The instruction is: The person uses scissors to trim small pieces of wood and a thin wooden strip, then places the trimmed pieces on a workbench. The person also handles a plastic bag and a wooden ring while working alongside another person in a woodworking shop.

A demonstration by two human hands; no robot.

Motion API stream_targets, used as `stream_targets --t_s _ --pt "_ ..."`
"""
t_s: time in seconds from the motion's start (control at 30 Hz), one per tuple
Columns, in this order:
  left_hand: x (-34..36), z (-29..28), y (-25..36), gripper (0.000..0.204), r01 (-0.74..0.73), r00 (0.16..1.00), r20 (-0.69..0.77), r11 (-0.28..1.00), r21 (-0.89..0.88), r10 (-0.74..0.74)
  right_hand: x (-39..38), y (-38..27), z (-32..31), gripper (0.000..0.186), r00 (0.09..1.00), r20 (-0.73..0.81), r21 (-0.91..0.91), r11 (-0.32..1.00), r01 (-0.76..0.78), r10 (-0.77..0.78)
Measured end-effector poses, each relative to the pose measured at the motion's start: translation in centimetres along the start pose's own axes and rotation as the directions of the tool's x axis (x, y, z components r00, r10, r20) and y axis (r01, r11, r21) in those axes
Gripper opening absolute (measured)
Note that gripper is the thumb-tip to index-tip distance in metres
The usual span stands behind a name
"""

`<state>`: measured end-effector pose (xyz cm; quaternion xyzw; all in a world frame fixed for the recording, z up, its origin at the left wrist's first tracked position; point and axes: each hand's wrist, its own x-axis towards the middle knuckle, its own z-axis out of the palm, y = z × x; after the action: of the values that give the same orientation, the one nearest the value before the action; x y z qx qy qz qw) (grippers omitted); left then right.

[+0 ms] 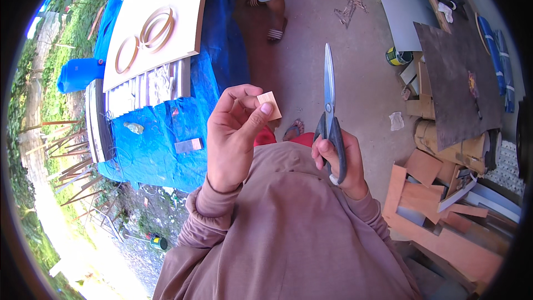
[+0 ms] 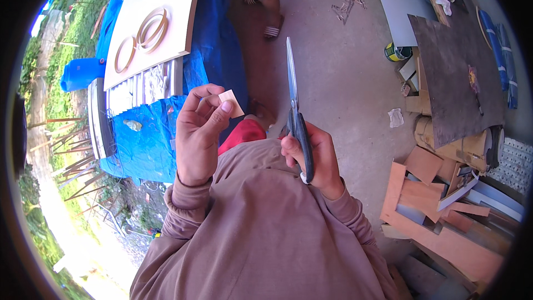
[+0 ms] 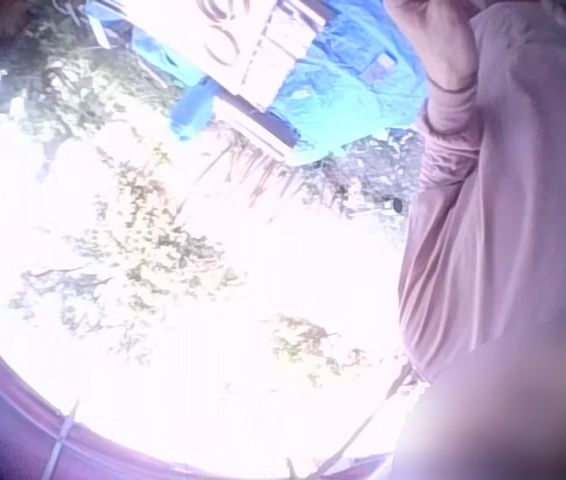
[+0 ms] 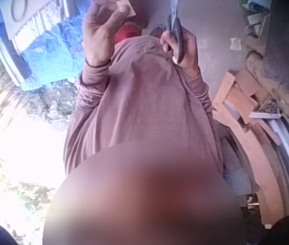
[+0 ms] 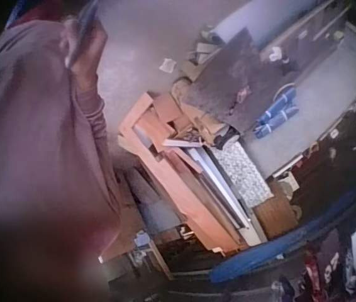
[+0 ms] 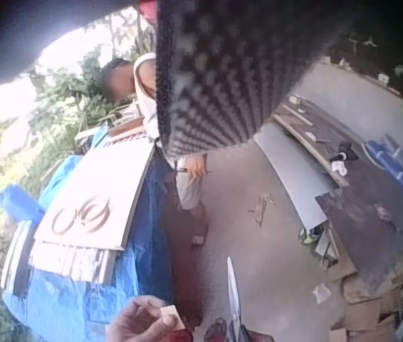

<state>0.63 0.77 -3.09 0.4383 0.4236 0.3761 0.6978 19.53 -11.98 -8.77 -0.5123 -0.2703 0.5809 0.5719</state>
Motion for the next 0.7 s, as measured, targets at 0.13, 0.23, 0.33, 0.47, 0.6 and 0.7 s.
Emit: stream_targets --t_s 0.13,0.23,0.33,0.47,0.6,0.7 --pt "-0.1 0.8 -0.1 0.022 -0.022 0.999 -0.029 0.999 0.037 0.023 0.2 -0.1 0.1 0.032 0.999 -0.04 -0.029 1.0 -0.005 0.004" --pt "0.0 1.3 0.1 0.018 0.028 1.0 -0.014 0.999 -0.028 -0.028 0.2 0.0 0.1 0.032 0.999 -0.039 -0.034 0.999 -0.005 0.004" --pt "0.3 1.4 0.3 0.015 0.129 0.992 0.017 0.969 -0.209 -0.128 -0.2 0.4 -0.2 0.033 1.0 0.005 -0.094 0.996 0.007 -0.006" --pt "0.4 0.9 0.4 0.013 0.206 0.978 0.042 0.927 -0.312 -0.203 -0.8 1.1 -0.3 0.031 0.996 0.077 -0.121 0.991 0.057 -0.048" --pt "0.4 0.7 -0.3 0.013 0.188 0.981 0.007 0.933 -0.308 -0.196 -1.0 1.3 -0.5 0.032 0.994 0.106 -0.207 0.977 0.043 -0.021" --pt "0.6 0.6 -0.7 0.016 0.189 0.982 0.045 0.931 -0.313 -0.184 -1.0 1.0 -0.6 0.033 0.991 0.135 -0.25 0.967 0.049 -0.015"
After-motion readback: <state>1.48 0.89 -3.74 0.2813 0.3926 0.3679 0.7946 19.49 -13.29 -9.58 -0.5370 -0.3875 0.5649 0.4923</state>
